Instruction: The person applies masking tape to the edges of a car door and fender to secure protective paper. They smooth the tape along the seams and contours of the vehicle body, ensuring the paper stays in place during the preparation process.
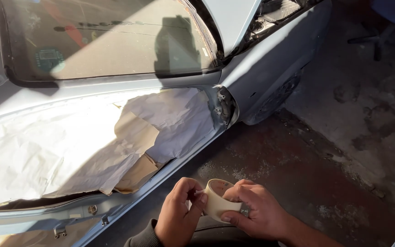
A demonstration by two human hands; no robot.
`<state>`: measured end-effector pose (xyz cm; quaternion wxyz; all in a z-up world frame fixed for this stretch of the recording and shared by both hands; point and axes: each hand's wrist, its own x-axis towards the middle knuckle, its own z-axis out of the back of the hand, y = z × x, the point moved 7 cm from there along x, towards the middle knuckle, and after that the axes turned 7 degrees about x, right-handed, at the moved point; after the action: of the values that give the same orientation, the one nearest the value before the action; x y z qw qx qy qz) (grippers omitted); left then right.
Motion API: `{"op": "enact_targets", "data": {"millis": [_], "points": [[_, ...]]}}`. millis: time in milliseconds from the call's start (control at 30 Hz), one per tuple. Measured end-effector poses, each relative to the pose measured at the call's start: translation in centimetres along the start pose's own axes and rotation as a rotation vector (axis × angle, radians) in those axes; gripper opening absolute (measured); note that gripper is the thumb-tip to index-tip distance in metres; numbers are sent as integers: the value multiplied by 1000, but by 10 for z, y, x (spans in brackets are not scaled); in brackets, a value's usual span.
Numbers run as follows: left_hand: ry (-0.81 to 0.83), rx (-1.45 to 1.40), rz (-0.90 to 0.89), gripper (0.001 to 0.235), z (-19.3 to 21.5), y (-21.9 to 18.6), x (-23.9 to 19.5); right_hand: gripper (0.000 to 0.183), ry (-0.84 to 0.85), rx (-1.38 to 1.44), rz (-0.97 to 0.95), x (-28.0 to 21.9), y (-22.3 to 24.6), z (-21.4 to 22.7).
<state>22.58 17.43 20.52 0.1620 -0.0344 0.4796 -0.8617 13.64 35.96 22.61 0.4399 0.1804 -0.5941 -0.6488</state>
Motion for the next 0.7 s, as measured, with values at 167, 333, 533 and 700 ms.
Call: {"op": "enact_targets", "data": {"millis": [167,333,533,700], "points": [[59,-238,176,7,4,-12,1,70,202,315,16,-7,29,8],[-236,141,-148,11,49,-62,-8,82,61,-292,55,-1,-13,14],[-246,170,-183,18,79,-45,-9,20,-26,-166,-97,27,-25,11],[-260,-14,119,12,116,38,0,12,-14,-123,122,52,20,-24]]}}
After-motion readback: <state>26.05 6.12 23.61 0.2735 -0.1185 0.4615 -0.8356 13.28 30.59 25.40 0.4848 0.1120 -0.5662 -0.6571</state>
